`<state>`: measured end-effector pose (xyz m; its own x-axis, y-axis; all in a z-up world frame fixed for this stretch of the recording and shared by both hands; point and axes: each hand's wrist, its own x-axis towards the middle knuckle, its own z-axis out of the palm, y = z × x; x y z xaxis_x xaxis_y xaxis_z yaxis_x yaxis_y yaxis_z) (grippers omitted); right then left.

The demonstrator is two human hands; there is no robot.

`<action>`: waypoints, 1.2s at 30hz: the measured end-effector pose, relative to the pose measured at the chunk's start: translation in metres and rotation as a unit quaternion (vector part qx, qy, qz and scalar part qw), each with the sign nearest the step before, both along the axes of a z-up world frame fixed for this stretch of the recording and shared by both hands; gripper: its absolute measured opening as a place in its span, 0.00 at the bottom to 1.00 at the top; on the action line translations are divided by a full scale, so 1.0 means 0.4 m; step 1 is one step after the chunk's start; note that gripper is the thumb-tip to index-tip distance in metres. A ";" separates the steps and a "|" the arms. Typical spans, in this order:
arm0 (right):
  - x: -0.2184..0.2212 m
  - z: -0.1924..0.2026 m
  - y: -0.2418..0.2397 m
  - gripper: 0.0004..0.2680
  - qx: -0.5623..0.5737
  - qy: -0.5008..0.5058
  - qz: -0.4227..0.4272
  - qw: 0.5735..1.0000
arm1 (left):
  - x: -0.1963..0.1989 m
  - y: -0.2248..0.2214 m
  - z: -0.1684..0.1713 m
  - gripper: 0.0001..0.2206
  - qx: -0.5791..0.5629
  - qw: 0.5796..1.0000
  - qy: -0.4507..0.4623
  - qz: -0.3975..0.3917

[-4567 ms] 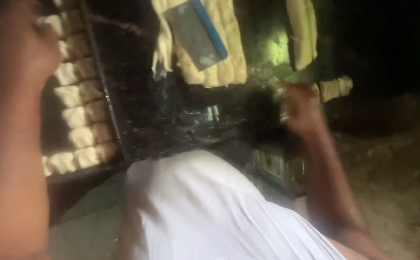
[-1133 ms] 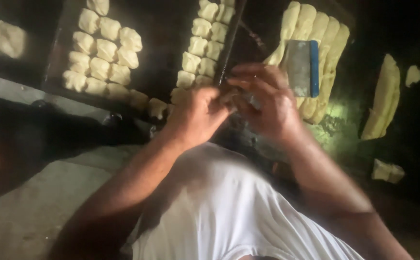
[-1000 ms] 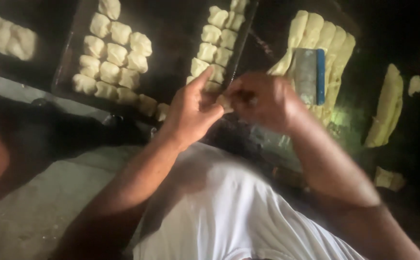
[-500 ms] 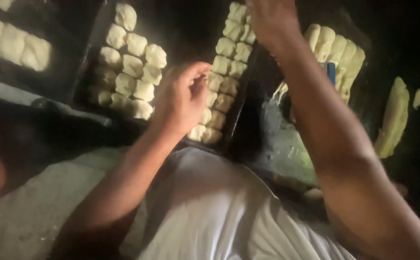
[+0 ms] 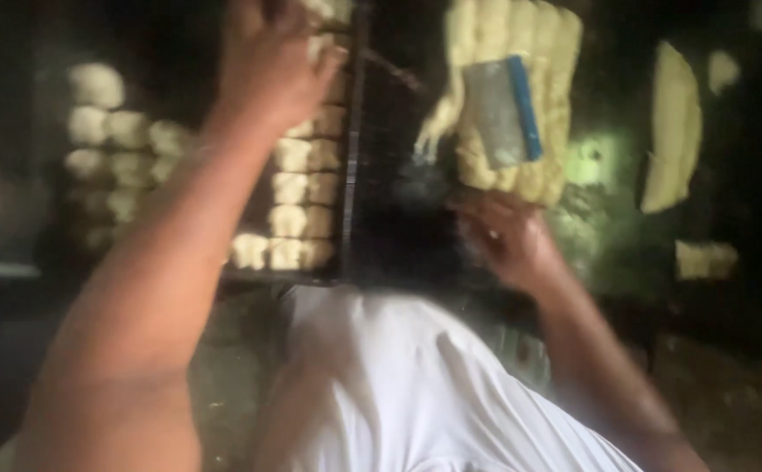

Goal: Shape pieces of dough and place them into a baking tray.

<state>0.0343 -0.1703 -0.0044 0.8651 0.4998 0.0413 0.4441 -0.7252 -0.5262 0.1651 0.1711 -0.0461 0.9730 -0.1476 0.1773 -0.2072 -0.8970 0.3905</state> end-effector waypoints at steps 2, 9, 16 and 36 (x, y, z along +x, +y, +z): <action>-0.052 -0.017 -0.056 0.09 0.010 -0.005 -0.016 1.000 | 0.014 -0.007 -0.025 0.27 0.022 0.999 -0.035 -0.021; -0.148 -0.066 -0.306 0.12 -0.009 0.101 -0.217 0.971 | -0.014 -0.011 -0.099 0.15 0.087 0.993 -0.081 -0.018; -0.118 -0.061 -0.777 0.19 -0.178 0.009 -0.334 0.926 | -0.222 -0.221 0.068 0.10 -0.106 0.982 -0.126 -0.093; -0.125 0.015 -0.191 0.10 0.099 0.021 -0.098 0.990 | -0.439 -0.504 0.013 0.11 -0.498 0.791 0.330 -0.132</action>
